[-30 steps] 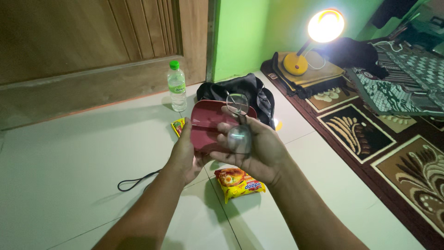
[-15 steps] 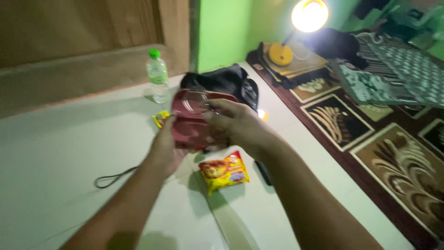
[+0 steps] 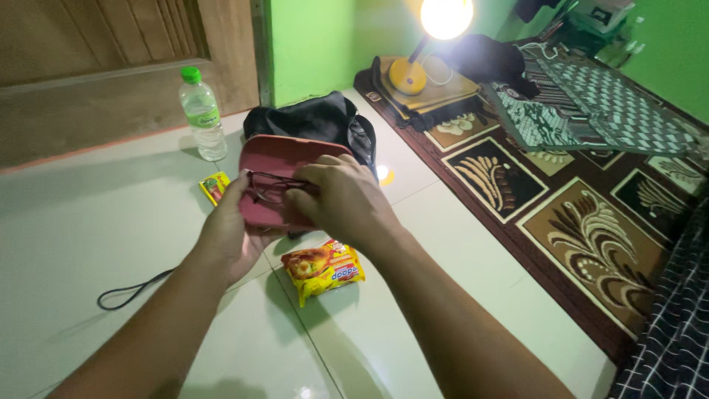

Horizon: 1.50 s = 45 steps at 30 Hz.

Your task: The person packs a black backpack on the floor, placing a wallet, glasses case, water bottle, charger with cable, lighter, and snack packets into its compartments, then zips the pockets and handles the glasses case at the end.

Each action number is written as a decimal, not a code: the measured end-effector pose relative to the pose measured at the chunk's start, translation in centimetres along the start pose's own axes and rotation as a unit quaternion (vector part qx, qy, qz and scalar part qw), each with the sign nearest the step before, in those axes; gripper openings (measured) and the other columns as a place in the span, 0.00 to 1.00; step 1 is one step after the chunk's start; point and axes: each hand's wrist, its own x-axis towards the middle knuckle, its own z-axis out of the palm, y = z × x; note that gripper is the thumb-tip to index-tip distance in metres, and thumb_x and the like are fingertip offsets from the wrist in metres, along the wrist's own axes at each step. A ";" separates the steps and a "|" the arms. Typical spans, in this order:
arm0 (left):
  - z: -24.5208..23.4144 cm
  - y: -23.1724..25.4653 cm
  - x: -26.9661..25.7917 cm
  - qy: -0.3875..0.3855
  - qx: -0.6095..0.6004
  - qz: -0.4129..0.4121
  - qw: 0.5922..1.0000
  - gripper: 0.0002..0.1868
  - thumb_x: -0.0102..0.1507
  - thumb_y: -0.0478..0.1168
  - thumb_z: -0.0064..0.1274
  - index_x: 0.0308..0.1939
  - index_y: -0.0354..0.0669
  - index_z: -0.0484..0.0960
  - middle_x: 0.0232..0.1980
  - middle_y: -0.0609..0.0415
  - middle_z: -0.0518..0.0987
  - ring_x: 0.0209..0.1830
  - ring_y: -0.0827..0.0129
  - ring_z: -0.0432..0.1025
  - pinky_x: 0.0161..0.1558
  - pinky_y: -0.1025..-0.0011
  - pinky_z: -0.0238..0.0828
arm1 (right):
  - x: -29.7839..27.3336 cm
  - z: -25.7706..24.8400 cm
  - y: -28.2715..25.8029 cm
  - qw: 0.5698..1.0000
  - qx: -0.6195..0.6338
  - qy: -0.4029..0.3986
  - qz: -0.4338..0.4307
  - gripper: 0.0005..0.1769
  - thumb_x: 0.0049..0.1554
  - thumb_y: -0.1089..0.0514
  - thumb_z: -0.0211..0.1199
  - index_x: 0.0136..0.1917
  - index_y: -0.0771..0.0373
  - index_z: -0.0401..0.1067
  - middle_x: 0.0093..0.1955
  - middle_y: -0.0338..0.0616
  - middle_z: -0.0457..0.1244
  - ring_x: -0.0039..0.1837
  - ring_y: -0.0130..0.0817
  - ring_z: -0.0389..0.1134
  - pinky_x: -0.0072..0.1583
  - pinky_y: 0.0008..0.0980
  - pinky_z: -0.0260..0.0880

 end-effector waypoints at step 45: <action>-3.7 -1.1 0.1 -0.035 0.066 -0.015 0.997 0.28 0.60 0.51 0.61 0.58 0.39 0.72 0.56 0.46 0.80 0.55 0.60 0.79 0.57 0.58 0.80 | -3.0 4.9 4.3 0.741 0.538 -0.098 0.390 0.32 0.51 0.60 0.71 0.67 0.63 0.66 0.55 0.51 0.66 0.52 0.34 0.70 0.52 0.32 0.73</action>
